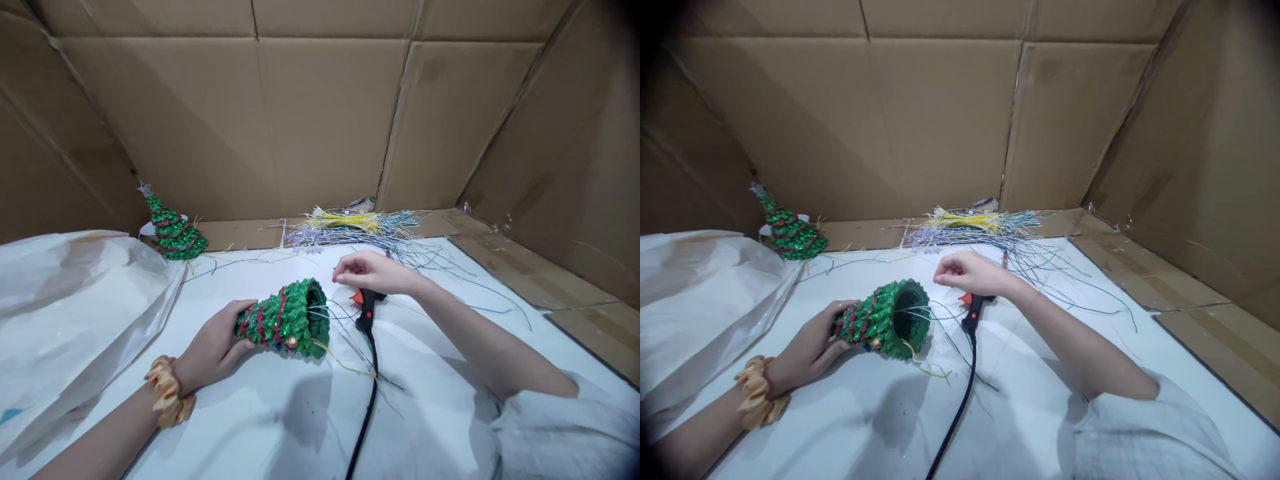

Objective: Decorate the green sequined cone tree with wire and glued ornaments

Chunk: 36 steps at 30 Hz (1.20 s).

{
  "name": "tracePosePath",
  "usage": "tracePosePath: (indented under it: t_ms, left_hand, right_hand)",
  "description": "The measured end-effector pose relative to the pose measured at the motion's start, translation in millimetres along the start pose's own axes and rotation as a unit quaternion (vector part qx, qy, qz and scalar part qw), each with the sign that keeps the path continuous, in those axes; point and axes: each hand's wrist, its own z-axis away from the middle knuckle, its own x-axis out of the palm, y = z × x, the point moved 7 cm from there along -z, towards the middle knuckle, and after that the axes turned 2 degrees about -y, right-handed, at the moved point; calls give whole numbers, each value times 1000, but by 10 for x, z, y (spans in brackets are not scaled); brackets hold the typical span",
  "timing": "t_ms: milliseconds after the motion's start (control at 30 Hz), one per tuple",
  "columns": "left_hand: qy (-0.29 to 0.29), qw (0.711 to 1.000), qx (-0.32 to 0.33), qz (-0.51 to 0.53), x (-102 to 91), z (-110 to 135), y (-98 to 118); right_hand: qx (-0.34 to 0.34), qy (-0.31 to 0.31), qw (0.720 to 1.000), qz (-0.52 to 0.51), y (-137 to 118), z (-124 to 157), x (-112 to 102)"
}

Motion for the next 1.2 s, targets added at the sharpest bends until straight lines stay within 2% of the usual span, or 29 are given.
tracePosePath:
  t_ms: [133, 233, 267, 333, 400, 467, 600, 733, 867, 1100, 1200]
  left_hand:
    - [35, 999, 11, -5, -59, 6, -3]
    - [60, 998, 15, 0, -97, 19, -6]
    - [66, 998, 15, 1, -105, 21, -7]
    - [81, 997, 18, -2, -127, 23, 2]
    - [103, 994, 21, -9, -158, 25, 18]
    - [131, 991, 19, -16, -196, 34, 26]
    - [187, 982, -16, -17, -254, 85, -39]
    - [218, 974, -66, -6, -273, 148, -170]
    - [196, 979, -59, -2, -266, 123, -170]
    - [125, 991, -35, -2, -225, 36, -55]
    - [111, 994, -13, -6, -213, 35, -1]
  right_hand:
    - [10, 67, 997, -27, -7, 28, -191]
    - [28, 70, 996, -38, 17, 33, -179]
    - [34, 49, 998, -37, 35, 31, -131]
    - [51, -37, 998, -22, 96, 33, 28]
    - [81, -150, 985, 6, 194, 71, 217]
    - [110, -225, 968, 30, 291, 122, 337]
    - [128, -242, 961, 52, 358, 133, 370]
    - [123, -264, 957, 17, 294, 140, 376]
    - [82, -235, 969, 8, 135, 150, 227]
    - [112, -200, 973, 37, 62, 321, -145]
    - [102, -194, 974, 52, 13, 371, -184]
